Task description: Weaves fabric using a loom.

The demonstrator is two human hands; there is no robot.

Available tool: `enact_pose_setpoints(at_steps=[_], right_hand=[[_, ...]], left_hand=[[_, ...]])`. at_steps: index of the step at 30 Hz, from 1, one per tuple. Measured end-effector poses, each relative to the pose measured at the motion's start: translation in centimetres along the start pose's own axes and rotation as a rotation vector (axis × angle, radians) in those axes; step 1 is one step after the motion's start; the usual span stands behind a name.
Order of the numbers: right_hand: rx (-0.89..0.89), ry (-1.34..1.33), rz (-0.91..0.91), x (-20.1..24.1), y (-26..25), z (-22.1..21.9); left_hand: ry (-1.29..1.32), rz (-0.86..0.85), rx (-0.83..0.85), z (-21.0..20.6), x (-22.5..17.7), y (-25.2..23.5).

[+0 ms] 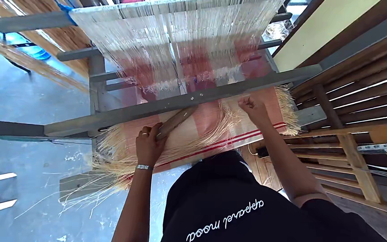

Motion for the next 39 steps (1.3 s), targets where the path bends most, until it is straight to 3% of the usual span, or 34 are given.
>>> enact_pose_setpoints(at_steps=[8,13,15,17,20,22,24,27,33,37,39], right_hand=[[-0.014,0.206,0.114,-1.4,0.0,-4.3],[-0.137,0.531,0.196,-0.4,0.8,-4.9],[-0.001,0.607,0.392,2.1,2.9,-5.8],[0.338,0.702,0.617,2.8,5.2,-8.2],[0.603,0.778,0.751,-0.2,6.0,-10.9],[0.557,0.768,0.828,-2.6,5.4,-10.6],[0.397,0.693,0.902,-3.7,4.7,-9.3],[0.239,0.718,0.927,-2.8,2.8,-7.3],[-0.114,0.812,0.863,4.5,-0.5,-4.2],[0.117,0.907,0.822,-1.3,1.5,-3.8],[0.195,0.927,0.746,-4.4,3.3,-4.0]], left_hand=[[-0.01,0.18,-0.257,0.9,0.2,5.8],[0.002,0.163,-0.118,3.0,2.7,10.6],[-0.068,0.116,-0.039,3.0,3.3,11.9],[-0.138,0.05,-0.009,2.6,3.4,12.5],[-0.156,0.0,0.011,2.3,3.3,12.3],[-0.151,-0.022,0.063,2.5,3.0,11.9],[-0.17,-0.046,0.111,3.0,3.0,11.8],[-0.2,0.011,0.133,5.3,2.3,11.0],[-0.255,-0.134,-0.149,7.8,1.9,9.1],[-0.236,-0.16,0.058,3.1,3.3,13.4],[-0.176,-0.15,0.076,1.2,3.5,15.0]])
Point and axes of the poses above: each hand's wrist, its own y-axis away from the middle knuckle, its own z-axis out of the back of the hand, x = y × z, the point moved 4 cm from there along -y, towards the middle knuckle, and after that the axes turned 9 degrees about y, right-handed, at the moved point
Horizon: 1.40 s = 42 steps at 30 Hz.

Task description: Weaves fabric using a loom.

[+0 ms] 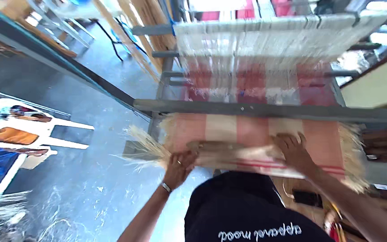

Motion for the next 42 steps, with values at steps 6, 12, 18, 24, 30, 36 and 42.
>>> enact_pose_setpoints(at_steps=[6,12,18,24,30,36,42], right_hand=[[-0.092,0.028,-0.019,1.3,2.4,-2.6],[-0.273,0.087,-0.196,-1.0,-0.6,-3.8],[-0.279,0.013,-0.357,-2.1,-2.4,-3.7],[-0.246,-0.059,-0.277,-5.1,0.5,-3.9],[-0.206,-0.202,-0.518,-10.7,5.9,-3.1],[-0.114,-0.335,-0.715,-11.1,7.3,-3.4],[-0.1,-0.438,-0.759,-12.7,7.5,-4.2]], left_hand=[[0.012,0.084,-0.162,-0.8,-1.3,-2.7],[0.057,0.186,-0.15,-0.3,-0.4,-9.2],[0.032,0.252,-0.346,-0.5,0.6,-10.9],[0.072,0.214,-0.469,-1.4,0.8,-8.4],[0.088,0.171,-0.466,-1.0,2.3,-5.4],[0.036,0.324,-0.408,-1.3,2.3,-6.9],[-0.09,0.411,-0.339,-1.8,2.1,-7.2]])
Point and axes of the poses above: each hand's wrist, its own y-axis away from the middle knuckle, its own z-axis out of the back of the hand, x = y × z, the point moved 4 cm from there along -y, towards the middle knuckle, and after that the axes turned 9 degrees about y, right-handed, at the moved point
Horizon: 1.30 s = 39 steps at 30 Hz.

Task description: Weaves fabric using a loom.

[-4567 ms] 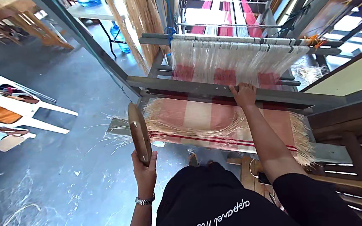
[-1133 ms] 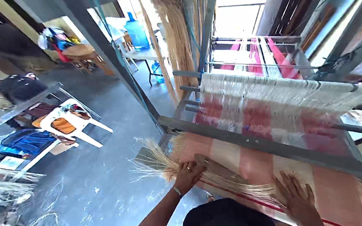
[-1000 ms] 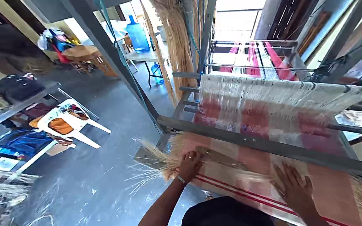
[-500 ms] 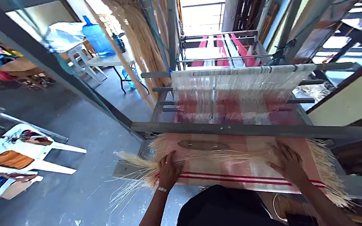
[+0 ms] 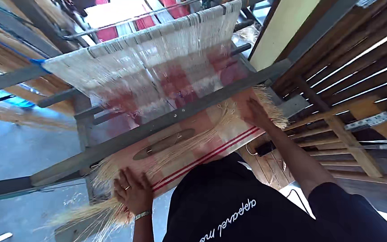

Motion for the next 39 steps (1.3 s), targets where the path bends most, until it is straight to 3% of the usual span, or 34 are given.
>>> enact_pose_setpoints(at_steps=[4,11,17,22,27,31,34,39], right_hand=[[-0.129,-0.254,-0.189,3.1,-0.6,3.6],[-0.27,-0.247,-0.118,9.3,-3.2,3.3],[-0.108,-0.425,-0.453,9.2,-2.9,2.2],[-0.06,-0.523,-0.46,9.0,-1.9,1.5],[-0.088,-0.619,-0.481,8.1,-2.0,2.0],[-0.092,-0.462,-0.392,8.4,-1.5,3.0],[0.021,-0.333,-0.334,9.7,-0.6,3.5],[0.04,-0.388,-0.287,8.7,-0.9,1.6]], left_hand=[[0.017,0.016,0.005,0.3,-0.2,0.0],[0.027,0.022,0.02,0.4,-0.1,-0.1],[0.025,0.037,0.014,0.3,0.0,-0.1],[0.101,0.006,-0.089,1.4,-1.0,0.7],[0.07,-0.043,-0.062,0.9,-0.6,1.4],[0.054,-0.032,-0.053,0.8,-0.6,1.3],[0.04,-0.024,-0.049,0.8,-0.7,1.3],[0.074,-0.024,-0.041,0.9,-0.8,1.2]])
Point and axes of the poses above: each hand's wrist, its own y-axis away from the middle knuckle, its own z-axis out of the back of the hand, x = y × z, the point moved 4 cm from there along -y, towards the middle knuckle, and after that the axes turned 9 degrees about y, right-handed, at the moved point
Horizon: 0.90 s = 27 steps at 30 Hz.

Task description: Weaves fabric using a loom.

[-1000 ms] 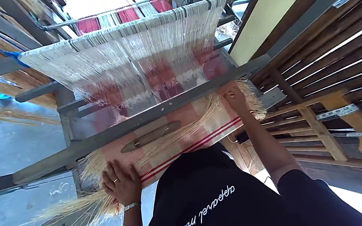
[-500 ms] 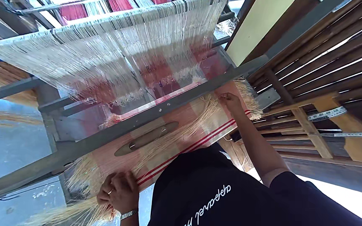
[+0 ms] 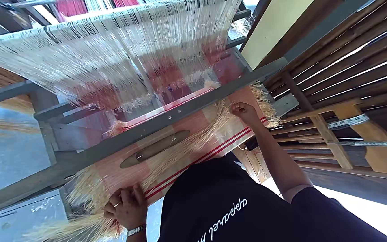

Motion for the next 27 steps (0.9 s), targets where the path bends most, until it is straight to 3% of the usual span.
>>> enact_pose_setpoints(at_steps=[8,13,16,22,27], right_hand=[[-0.028,-0.041,-0.075,0.3,-0.3,0.9],[-0.272,0.104,0.043,3.1,-0.1,1.3],[-0.304,0.13,0.068,3.6,-0.9,-0.2],[-0.296,0.041,0.034,2.9,-1.7,-2.6],[-0.221,-0.293,-0.034,2.7,-2.0,0.3]], left_hand=[[0.003,-0.01,0.0,-0.1,0.2,0.0],[0.011,-0.019,-0.004,0.1,-0.1,-0.1],[0.018,-0.024,-0.011,0.1,-0.1,-0.1],[0.015,-0.02,0.001,0.1,-0.1,-0.1],[0.029,-0.022,0.016,-0.1,0.1,-0.1]])
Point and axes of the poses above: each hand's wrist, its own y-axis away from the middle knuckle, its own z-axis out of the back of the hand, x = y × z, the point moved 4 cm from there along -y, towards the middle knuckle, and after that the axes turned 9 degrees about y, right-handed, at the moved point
